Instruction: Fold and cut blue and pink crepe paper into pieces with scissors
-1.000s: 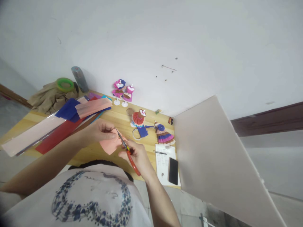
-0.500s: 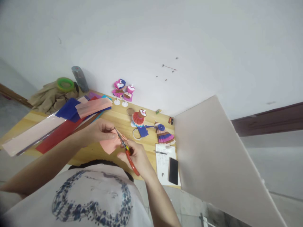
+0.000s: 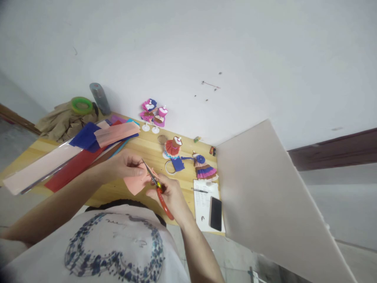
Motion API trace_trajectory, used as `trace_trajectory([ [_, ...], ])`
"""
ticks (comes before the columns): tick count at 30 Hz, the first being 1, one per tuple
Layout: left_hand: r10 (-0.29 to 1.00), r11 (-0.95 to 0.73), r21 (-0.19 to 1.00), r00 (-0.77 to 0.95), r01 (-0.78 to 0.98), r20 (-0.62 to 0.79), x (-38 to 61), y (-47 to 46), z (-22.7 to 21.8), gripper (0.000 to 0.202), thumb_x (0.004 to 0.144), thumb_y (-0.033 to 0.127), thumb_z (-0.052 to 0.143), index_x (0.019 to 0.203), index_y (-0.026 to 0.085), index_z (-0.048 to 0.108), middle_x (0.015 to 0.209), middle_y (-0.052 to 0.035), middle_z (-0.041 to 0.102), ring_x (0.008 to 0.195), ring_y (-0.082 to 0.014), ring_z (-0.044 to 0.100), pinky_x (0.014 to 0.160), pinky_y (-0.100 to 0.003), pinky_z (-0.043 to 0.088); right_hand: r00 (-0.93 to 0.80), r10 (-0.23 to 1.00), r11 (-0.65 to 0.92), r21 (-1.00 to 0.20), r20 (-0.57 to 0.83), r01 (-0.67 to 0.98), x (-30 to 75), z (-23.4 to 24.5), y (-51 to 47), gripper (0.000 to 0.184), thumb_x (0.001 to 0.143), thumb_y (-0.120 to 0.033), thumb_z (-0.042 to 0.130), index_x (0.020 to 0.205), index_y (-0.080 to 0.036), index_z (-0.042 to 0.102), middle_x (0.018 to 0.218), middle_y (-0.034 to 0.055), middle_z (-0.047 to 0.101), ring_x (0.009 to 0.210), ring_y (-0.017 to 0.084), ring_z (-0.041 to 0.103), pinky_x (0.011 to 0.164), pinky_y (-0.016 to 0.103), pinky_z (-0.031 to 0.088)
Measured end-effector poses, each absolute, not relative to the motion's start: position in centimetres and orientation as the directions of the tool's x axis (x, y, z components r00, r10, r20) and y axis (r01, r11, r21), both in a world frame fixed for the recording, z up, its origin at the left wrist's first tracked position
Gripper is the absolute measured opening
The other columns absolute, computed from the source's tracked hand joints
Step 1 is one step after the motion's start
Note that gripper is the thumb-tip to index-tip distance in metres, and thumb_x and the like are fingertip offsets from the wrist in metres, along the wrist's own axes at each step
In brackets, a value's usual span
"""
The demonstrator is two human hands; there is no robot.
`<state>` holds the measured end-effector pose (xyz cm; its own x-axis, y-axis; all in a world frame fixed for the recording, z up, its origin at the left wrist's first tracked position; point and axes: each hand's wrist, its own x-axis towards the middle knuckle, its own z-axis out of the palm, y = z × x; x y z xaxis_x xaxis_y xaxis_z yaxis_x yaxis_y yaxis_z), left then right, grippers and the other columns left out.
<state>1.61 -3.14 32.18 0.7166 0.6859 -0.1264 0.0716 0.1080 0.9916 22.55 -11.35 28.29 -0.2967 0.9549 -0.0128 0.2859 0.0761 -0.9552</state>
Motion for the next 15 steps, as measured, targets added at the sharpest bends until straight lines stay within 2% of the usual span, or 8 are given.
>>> trace_trajectory([
  [8,0.712,0.119,0.990,0.689,0.074,-0.137,1.68,-3.12,32.41,0.013,0.069,0.025,0.062,0.061,0.016,0.068,0.057,0.0011,0.064,0.055,-0.0110,0.052,0.055,-0.022,0.038,-0.283,0.959,0.097,-0.946,0.007,0.308,22.44,27.84,-11.21,0.045,0.080,-0.063,0.068,0.081,-0.019,0.065,0.068,-0.0006,0.050,0.059,0.013,0.041,0.054,0.023,0.033],
  [15,0.714,0.129,0.986,0.681,0.104,-0.165,1.47,-3.10,32.21,0.016,0.071,0.028,0.062,0.061,0.015,0.065,0.057,0.0013,0.060,0.056,-0.0104,0.049,0.053,-0.022,0.034,-0.257,0.966,0.098,-0.946,0.016,0.309,22.10,28.53,-11.03,0.035,0.080,-0.053,0.071,0.077,-0.019,0.062,0.065,-0.0022,0.049,0.053,0.010,0.040,0.051,0.023,0.033],
])
